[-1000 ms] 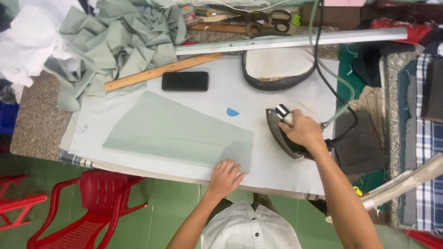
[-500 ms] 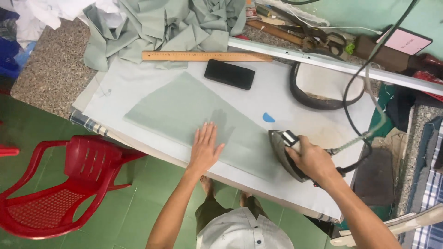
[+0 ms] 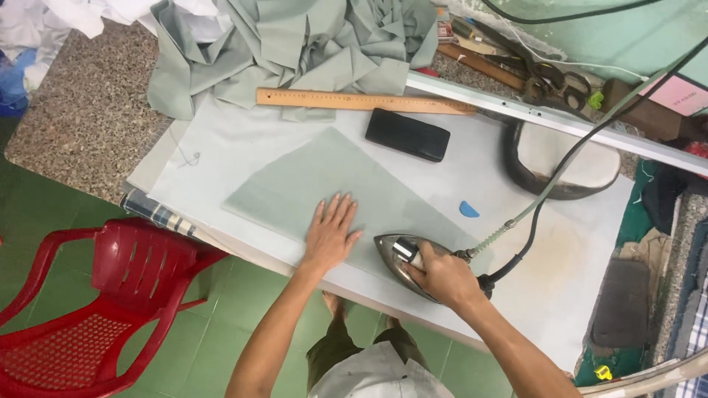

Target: The person measures and folds a piece of light green fabric on a work table using a wooden ruler. They then use a steam iron to press the fabric flat, repeatedly moving the iron over the surface and adjusting the fabric with their hands.

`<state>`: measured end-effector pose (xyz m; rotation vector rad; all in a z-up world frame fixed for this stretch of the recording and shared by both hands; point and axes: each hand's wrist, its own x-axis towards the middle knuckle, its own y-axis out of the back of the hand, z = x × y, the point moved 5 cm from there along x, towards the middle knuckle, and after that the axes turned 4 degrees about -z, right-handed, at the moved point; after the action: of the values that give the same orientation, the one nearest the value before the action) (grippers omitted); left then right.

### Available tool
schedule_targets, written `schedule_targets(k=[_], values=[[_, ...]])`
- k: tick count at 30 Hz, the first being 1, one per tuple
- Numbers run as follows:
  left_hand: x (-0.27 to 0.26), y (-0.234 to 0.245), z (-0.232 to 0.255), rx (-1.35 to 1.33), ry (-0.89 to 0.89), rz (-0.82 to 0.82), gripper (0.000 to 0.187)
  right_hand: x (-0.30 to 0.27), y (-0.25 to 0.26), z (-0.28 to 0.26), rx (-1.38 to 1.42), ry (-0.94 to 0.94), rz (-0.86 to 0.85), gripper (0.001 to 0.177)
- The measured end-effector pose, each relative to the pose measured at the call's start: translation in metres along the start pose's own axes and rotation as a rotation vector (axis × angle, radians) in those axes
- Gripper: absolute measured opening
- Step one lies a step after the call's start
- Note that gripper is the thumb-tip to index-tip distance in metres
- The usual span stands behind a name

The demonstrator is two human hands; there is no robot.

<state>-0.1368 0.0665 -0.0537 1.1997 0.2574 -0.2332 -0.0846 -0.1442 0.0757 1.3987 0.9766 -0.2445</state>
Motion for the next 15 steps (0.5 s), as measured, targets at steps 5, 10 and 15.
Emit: schedule_targets(k=[5,10,15], values=[[-0.013,0.018,-0.074,0.040,0.139,0.018,0.070,0.025,0.001,-0.053,-0.075,0.100,0.002,0.040],[-0.030,0.036,-0.134,0.043,0.249,0.111,0.066,0.051,0.005,-0.091,-0.079,0.156,-0.001,0.042],[-0.062,0.053,-0.155,-0.067,0.342,0.426,0.065,0.051,0.012,-0.103,-0.087,0.157,0.013,0.039]])
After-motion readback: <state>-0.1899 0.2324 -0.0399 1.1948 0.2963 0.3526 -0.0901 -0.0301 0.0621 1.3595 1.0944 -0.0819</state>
